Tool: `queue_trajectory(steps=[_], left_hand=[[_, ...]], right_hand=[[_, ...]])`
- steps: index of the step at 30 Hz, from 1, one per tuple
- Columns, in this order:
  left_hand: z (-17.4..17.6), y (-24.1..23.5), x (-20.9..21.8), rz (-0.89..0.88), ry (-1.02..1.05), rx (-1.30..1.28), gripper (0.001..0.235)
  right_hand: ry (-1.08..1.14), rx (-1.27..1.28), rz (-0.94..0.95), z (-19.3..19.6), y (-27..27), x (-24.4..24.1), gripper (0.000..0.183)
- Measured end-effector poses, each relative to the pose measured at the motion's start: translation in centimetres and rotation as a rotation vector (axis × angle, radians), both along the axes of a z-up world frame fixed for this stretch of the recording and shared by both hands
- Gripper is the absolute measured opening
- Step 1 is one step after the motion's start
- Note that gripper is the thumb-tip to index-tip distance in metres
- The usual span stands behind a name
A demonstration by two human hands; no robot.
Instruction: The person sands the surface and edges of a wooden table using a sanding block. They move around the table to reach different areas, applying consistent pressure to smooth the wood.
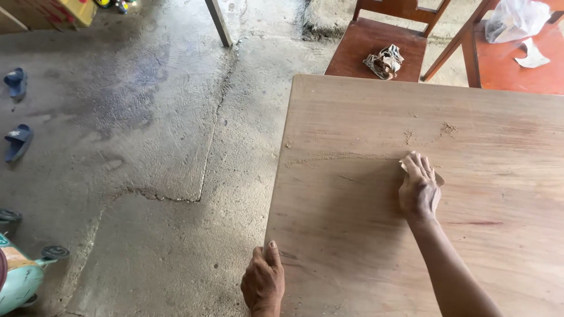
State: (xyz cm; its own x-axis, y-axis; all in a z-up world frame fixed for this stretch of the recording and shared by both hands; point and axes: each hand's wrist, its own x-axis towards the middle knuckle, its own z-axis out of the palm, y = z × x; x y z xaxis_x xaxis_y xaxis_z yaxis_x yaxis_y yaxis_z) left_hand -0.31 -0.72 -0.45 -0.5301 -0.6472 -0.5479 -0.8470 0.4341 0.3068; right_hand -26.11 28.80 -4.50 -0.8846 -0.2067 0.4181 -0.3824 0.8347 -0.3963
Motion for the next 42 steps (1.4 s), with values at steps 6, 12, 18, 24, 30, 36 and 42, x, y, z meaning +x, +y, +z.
queue_trajectory(steps=[6, 12, 18, 24, 30, 36, 42], left_hand=[[0.2, 0.0, 0.0, -0.057, 0.047, -0.101, 0.071], [1.2, 0.0, -0.5, 0.01, -0.02, -0.001, 0.069], [1.0, -0.3, -0.1, -0.053, 0.027, -0.015, 0.071], [0.5, 0.2, -0.4, -0.038, -0.008, 0.028, 0.073], [1.4, 0.6, -0.5, -0.032, -0.06, -0.055, 0.074], [2.0, 0.9, -0.8, -0.009, -0.046, -0.106, 0.071], [-1.0, 0.6, 1.9, -0.059, 0.139, -0.225, 0.077]], right_hand=[[-0.803, -0.612, 0.058, 3.6, -18.3, -0.9, 0.045], [-0.147, 0.281, 0.587, -1.1, -14.0, -6.8, 0.052], [-0.028, 0.136, 0.007, -4.4, -11.2, -8.3, 0.037], [-0.002, 1.237, 0.221, 1.1, -22.6, -2.5, 0.068], [-0.225, 0.105, 0.277, 2.4, 3.2, 1.8, 0.067], [-0.023, 0.2, 0.034, -0.4, 0.8, 6.8, 0.044], [-0.022, 0.268, 0.374, 0.3, -11.4, 11.8, 0.054]])
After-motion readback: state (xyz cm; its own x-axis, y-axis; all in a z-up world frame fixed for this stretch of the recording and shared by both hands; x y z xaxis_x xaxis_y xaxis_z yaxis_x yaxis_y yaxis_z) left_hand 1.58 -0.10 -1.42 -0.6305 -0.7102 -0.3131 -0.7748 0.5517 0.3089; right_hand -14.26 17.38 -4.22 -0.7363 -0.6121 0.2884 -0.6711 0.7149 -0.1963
